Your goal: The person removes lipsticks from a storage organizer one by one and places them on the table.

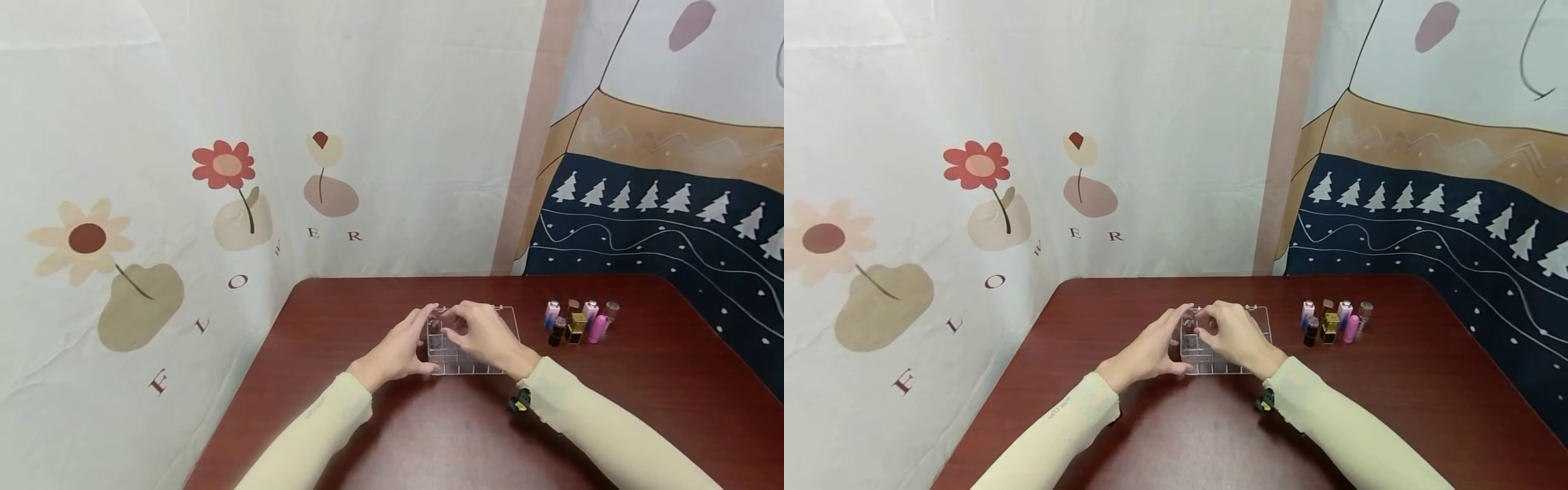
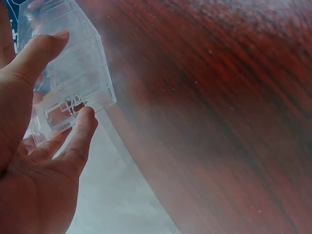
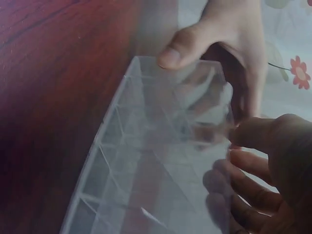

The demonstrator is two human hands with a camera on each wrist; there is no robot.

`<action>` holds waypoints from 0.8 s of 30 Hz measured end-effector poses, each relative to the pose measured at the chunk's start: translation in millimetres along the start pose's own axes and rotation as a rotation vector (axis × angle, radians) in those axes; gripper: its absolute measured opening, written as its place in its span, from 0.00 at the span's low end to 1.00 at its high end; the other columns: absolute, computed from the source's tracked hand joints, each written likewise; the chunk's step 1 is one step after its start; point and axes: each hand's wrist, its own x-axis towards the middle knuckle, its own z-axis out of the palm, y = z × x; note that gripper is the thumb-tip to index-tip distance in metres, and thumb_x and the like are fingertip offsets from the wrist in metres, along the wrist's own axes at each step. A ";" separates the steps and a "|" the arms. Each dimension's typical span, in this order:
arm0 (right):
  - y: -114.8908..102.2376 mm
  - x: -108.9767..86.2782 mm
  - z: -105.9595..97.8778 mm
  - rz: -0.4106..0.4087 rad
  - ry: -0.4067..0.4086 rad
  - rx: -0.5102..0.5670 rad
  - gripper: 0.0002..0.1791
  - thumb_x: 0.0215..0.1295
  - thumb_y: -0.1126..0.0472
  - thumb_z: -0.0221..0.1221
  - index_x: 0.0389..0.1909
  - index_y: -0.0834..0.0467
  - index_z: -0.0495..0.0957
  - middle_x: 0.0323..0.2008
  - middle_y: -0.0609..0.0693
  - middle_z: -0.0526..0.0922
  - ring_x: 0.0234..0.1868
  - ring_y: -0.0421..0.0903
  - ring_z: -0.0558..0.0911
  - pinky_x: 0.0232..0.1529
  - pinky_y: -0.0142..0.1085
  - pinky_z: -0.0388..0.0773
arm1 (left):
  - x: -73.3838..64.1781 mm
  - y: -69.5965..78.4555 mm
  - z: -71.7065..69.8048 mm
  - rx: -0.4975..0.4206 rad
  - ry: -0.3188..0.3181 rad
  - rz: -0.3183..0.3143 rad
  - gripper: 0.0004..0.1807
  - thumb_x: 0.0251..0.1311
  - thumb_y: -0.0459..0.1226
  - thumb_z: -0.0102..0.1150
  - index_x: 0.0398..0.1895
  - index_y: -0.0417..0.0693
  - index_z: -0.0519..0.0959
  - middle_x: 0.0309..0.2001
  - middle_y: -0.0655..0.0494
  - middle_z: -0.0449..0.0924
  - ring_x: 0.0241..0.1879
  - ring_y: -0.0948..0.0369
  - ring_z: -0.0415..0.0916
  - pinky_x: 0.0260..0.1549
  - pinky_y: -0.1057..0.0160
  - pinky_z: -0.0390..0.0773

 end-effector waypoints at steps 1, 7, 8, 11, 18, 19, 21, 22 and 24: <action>-0.6 0.3 2.8 0.011 -0.008 -0.009 0.12 0.68 0.64 0.81 0.51 0.60 0.95 0.38 0.50 0.93 0.37 0.42 0.90 0.40 0.34 0.90 | -0.1 -0.1 0.1 0.003 -0.002 0.000 0.70 0.56 0.38 0.93 0.95 0.45 0.54 0.77 0.43 0.75 0.52 0.52 0.94 0.58 0.61 0.95; -8.0 3.2 15.5 0.029 -0.022 -0.073 0.13 0.67 0.63 0.81 0.51 0.58 0.96 0.38 0.48 0.93 0.38 0.43 0.92 0.39 0.36 0.91 | 0.2 -1.3 0.9 -0.003 0.002 -0.001 0.70 0.56 0.37 0.93 0.95 0.44 0.53 0.77 0.44 0.75 0.53 0.51 0.94 0.58 0.59 0.95; -9.1 3.3 17.3 0.030 -0.022 -0.081 0.13 0.67 0.63 0.82 0.51 0.58 0.96 0.38 0.48 0.93 0.38 0.43 0.93 0.39 0.36 0.91 | 0.1 -1.2 1.1 -0.005 0.001 -0.002 0.70 0.57 0.37 0.93 0.95 0.44 0.53 0.77 0.44 0.75 0.53 0.51 0.94 0.58 0.59 0.95; -12.2 3.8 21.0 0.044 -0.014 -0.088 0.12 0.66 0.63 0.82 0.49 0.57 0.96 0.39 0.49 0.93 0.39 0.44 0.94 0.39 0.38 0.93 | 0.1 -0.7 1.2 -0.010 -0.004 -0.002 0.69 0.57 0.37 0.92 0.95 0.44 0.53 0.76 0.44 0.75 0.54 0.51 0.94 0.59 0.59 0.94; -15.0 5.6 25.4 0.041 0.025 -0.065 0.10 0.65 0.67 0.82 0.45 0.60 0.94 0.40 0.53 0.95 0.38 0.46 0.95 0.41 0.40 0.95 | 1.0 -1.1 1.3 0.002 0.004 0.006 0.69 0.57 0.37 0.92 0.95 0.43 0.54 0.76 0.44 0.76 0.53 0.53 0.93 0.59 0.60 0.94; -15.3 6.0 25.9 0.042 0.027 -0.061 0.10 0.65 0.67 0.81 0.44 0.60 0.94 0.39 0.53 0.95 0.38 0.46 0.95 0.41 0.39 0.95 | 0.9 -1.3 1.4 0.003 0.004 0.006 0.69 0.57 0.38 0.92 0.95 0.43 0.53 0.76 0.44 0.76 0.53 0.53 0.93 0.59 0.60 0.94; -15.7 7.0 26.9 0.052 0.031 -0.049 0.09 0.65 0.68 0.82 0.43 0.60 0.93 0.39 0.53 0.95 0.37 0.45 0.95 0.41 0.39 0.95 | 0.6 -1.6 1.4 0.004 0.001 0.005 0.69 0.58 0.38 0.92 0.95 0.43 0.53 0.76 0.44 0.76 0.53 0.53 0.93 0.59 0.60 0.94; -15.8 7.4 27.2 0.058 0.034 -0.042 0.09 0.65 0.69 0.81 0.43 0.60 0.93 0.39 0.53 0.96 0.37 0.45 0.95 0.41 0.38 0.94 | 0.5 -1.8 1.5 0.005 0.000 0.005 0.69 0.58 0.38 0.92 0.95 0.43 0.53 0.77 0.44 0.76 0.53 0.53 0.93 0.59 0.60 0.94; -16.0 7.8 27.6 0.069 0.036 -0.020 0.09 0.65 0.70 0.81 0.43 0.60 0.93 0.39 0.53 0.96 0.37 0.44 0.94 0.41 0.37 0.95 | -0.2 -1.8 2.1 0.002 -0.001 0.001 0.69 0.58 0.38 0.92 0.95 0.44 0.53 0.77 0.44 0.75 0.53 0.53 0.93 0.59 0.59 0.94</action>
